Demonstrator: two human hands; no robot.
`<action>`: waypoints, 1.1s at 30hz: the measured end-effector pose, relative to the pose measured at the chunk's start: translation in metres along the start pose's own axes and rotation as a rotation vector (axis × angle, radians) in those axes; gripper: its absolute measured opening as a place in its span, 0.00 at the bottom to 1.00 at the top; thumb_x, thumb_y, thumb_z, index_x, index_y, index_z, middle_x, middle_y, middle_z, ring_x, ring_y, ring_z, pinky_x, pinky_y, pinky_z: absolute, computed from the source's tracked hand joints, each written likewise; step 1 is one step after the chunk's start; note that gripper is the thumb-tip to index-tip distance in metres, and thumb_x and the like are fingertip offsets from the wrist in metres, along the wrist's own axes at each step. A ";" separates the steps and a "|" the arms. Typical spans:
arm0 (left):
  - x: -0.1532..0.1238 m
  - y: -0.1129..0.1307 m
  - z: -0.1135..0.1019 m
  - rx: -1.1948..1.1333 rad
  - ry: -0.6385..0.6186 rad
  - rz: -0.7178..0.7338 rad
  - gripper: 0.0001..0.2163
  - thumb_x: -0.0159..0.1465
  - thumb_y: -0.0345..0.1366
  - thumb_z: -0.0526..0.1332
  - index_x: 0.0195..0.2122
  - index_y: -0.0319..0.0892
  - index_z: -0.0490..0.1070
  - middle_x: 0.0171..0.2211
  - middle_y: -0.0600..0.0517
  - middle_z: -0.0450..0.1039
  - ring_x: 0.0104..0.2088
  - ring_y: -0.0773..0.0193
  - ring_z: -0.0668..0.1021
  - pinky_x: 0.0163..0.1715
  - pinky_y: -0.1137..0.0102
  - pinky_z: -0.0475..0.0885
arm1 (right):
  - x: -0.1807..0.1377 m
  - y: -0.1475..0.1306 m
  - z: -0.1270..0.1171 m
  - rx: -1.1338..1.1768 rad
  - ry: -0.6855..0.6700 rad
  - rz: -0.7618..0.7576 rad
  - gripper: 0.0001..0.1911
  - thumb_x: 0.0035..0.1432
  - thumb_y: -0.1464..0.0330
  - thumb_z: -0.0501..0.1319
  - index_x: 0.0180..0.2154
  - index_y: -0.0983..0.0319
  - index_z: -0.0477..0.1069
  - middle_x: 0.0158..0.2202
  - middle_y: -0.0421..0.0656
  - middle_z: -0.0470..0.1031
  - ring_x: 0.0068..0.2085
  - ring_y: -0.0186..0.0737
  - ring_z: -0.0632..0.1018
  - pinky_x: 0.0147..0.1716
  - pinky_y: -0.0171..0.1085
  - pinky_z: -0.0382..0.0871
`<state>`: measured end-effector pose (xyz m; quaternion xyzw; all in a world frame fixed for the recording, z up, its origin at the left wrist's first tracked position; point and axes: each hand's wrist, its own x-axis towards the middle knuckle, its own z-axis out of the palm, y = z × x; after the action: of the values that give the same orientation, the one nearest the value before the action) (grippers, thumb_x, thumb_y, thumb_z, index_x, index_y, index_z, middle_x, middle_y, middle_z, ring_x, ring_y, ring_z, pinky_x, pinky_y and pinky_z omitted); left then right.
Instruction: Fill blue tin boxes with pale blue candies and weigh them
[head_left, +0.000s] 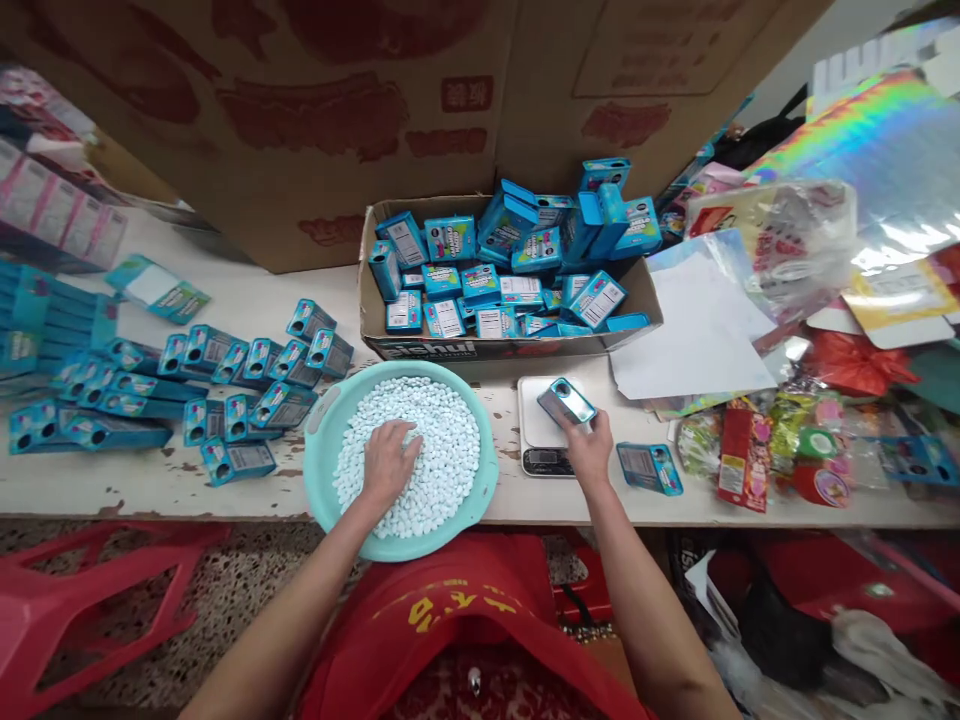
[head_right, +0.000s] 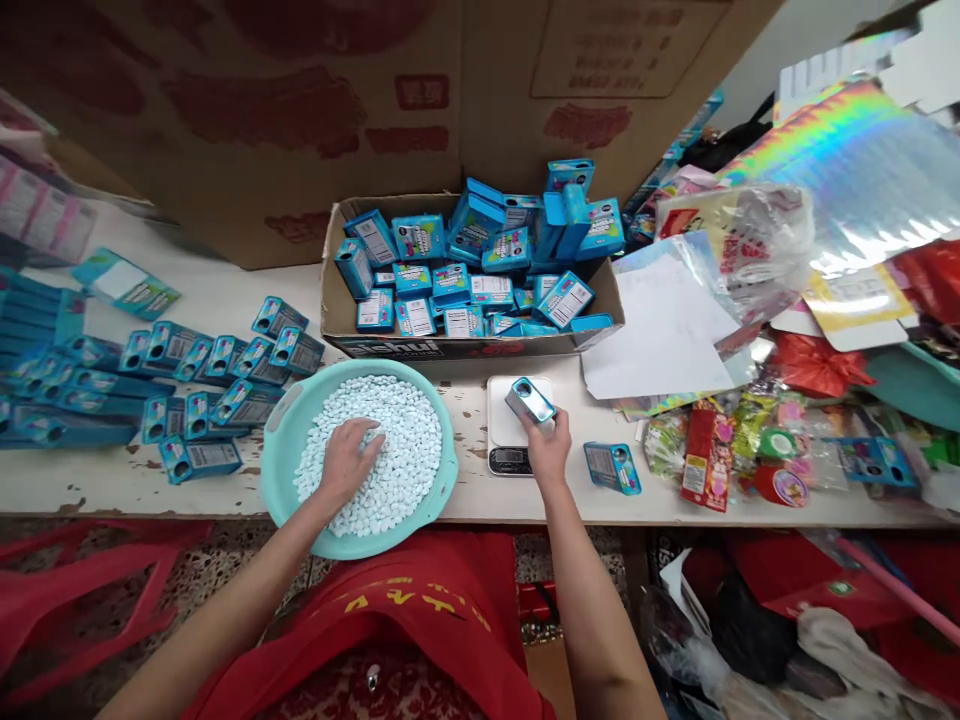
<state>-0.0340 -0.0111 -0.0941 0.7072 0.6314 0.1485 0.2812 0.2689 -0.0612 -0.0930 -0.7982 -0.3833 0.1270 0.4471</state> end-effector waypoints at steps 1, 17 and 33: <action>0.001 0.002 -0.003 -0.122 0.022 -0.047 0.10 0.59 0.40 0.56 0.38 0.44 0.72 0.44 0.45 0.72 0.49 0.51 0.71 0.52 0.57 0.63 | 0.001 -0.010 -0.001 0.006 -0.021 -0.017 0.22 0.49 0.55 0.63 0.40 0.64 0.67 0.35 0.43 0.71 0.39 0.43 0.72 0.41 0.44 0.69; 0.016 0.049 -0.015 -1.738 -0.151 -0.872 0.16 0.60 0.47 0.58 0.26 0.37 0.73 0.22 0.48 0.73 0.20 0.66 0.73 0.21 0.71 0.69 | -0.063 -0.114 0.025 -0.025 -0.558 -0.609 0.15 0.53 0.61 0.65 0.43 0.56 0.70 0.38 0.43 0.74 0.41 0.46 0.74 0.41 0.45 0.64; 0.016 0.049 -0.005 -1.743 -0.243 -0.859 0.12 0.60 0.40 0.59 0.28 0.35 0.73 0.23 0.49 0.72 0.21 0.67 0.73 0.23 0.72 0.68 | -0.068 -0.114 0.015 0.072 -0.546 -0.442 0.16 0.53 0.62 0.66 0.43 0.58 0.70 0.38 0.44 0.73 0.41 0.45 0.74 0.39 0.43 0.70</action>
<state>0.0055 0.0037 -0.0635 -0.0279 0.4709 0.3741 0.7984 0.1581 -0.0659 -0.0186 -0.6162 -0.6475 0.2492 0.3728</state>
